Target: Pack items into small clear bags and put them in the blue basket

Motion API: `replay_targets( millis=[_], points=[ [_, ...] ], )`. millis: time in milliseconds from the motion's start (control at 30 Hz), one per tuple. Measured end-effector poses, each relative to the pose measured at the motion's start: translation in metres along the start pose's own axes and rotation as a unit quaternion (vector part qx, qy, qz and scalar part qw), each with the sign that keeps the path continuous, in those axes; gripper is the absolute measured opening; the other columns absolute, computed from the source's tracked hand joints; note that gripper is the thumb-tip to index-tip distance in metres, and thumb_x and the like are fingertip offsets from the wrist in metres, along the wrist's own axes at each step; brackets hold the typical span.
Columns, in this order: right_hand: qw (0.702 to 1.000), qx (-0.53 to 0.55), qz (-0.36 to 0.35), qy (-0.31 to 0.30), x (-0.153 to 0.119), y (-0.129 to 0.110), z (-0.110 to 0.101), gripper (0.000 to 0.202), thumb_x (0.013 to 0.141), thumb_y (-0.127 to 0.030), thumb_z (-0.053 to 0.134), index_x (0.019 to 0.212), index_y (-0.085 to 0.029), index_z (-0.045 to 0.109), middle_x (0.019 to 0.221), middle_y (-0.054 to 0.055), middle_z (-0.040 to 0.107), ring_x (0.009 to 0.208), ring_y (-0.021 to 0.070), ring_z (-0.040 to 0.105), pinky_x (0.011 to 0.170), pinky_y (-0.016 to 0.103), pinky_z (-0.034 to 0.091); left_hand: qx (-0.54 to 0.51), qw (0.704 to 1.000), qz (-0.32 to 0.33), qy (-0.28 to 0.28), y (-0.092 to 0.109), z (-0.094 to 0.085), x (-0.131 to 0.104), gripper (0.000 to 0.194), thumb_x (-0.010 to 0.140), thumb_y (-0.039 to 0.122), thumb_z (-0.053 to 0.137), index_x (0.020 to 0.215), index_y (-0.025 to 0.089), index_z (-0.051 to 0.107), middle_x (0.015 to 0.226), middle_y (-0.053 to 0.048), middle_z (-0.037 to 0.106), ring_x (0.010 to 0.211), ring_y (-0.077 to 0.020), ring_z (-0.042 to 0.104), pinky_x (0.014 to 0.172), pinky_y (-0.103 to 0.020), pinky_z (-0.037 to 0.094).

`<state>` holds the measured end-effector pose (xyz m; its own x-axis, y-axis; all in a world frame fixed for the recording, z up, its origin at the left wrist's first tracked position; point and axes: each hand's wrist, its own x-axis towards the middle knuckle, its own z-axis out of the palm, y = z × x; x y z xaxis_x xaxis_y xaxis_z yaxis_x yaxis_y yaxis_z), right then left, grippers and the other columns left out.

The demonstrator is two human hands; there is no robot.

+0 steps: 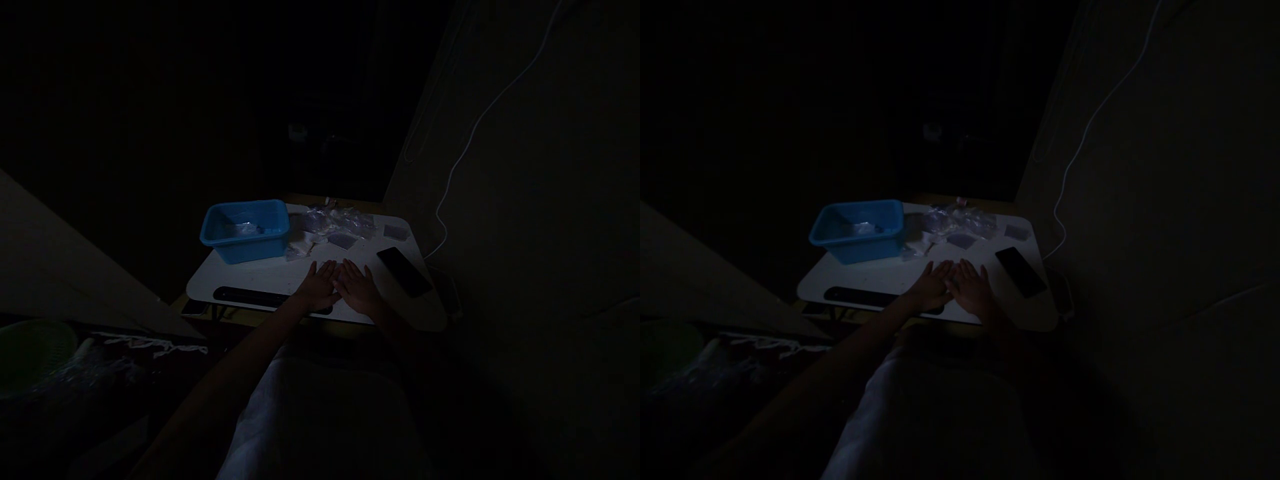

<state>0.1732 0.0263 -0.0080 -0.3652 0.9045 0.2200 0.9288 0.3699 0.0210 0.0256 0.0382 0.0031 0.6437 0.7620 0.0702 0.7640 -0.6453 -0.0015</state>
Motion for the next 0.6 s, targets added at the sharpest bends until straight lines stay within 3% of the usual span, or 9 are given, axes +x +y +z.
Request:
replay_targets(
  millis=[600],
  points=[
    [1.0, -0.011, 0.001, -0.012, 0.0006, 0.0002, -0.0001, 0.058, 0.09, -0.045, 0.014, 0.131, -0.011, 0.036, 0.14, 0.012, 0.031, 0.13, 0.0226, 0.024, 0.101, 0.049, 0.019, -0.008, 1.0, -0.007, 0.006, 0.0009, 0.0006, -0.0001, 0.063, 0.083, 0.044, 0.031, 0.134, 0.008, 0.027, 0.142, -0.017, 0.024, 0.132, -0.027, 0.019, 0.103, -0.053, 0.014]
  ],
)
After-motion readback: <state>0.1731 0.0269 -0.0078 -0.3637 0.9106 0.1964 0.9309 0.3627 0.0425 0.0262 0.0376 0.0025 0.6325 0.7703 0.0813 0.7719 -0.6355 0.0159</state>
